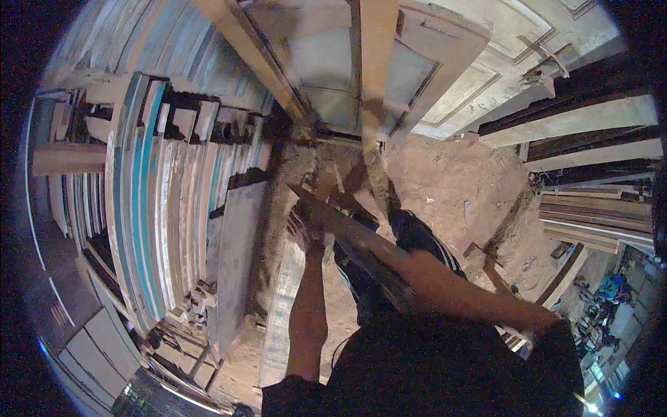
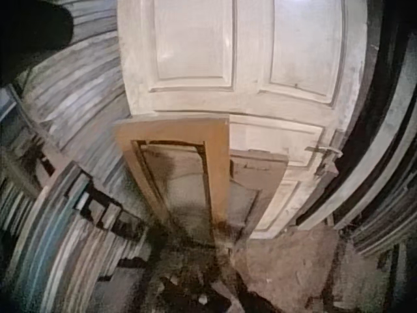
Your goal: The person saws a piece of wood by hand while holding it in place on a workbench.
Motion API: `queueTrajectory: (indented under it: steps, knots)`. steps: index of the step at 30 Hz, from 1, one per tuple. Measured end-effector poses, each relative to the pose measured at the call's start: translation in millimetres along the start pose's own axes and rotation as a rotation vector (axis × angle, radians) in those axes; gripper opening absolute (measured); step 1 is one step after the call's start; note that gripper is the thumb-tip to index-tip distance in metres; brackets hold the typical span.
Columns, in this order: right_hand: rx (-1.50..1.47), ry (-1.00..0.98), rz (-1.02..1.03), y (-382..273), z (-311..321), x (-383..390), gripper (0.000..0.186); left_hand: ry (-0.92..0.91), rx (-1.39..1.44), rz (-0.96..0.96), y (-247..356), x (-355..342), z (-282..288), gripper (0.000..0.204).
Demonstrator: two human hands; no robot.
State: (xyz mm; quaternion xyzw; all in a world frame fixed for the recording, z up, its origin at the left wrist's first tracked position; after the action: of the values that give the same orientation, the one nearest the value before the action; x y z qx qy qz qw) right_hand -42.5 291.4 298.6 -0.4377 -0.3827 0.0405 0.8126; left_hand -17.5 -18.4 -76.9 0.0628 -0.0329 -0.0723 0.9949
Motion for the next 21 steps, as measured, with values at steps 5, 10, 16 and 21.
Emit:
queueTrajectory:
  steps: [5,10,16,21]
  knots:
    - [-0.123,-0.06,-0.144,-34.7,7.5,-32.5,0.064,-0.144,-0.003,0.103,-11.5,-11.8,-8.6,0.112]
    - [-0.118,-0.07,-0.176,-9.3,-32.2,-82.4,0.057,-0.031,0.087,0.124,19.9,-34.6,76.1,0.098]
    - [0.035,0.014,-0.215,-42.4,-28.6,-64.3,0.054,-0.019,0.225,0.217,9.0,-12.1,17.1,0.112]
    - [0.131,0.013,-0.141,-21.3,-27.0,-55.4,0.054,-0.199,0.221,0.268,33.3,-31.2,57.3,0.113]
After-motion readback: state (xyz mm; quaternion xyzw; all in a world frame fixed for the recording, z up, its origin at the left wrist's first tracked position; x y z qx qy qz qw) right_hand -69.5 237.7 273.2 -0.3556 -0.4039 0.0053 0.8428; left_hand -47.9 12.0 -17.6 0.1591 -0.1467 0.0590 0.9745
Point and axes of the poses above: each hand's wrist, its own x-axis away from the middle knuckle, its own z-axis out of the back of the hand, y = z × x, the point moved 4 cm from there along -x, towards the middle knuckle, and after that the axes turned 13 degrees about -z, right-handed, at the moved point
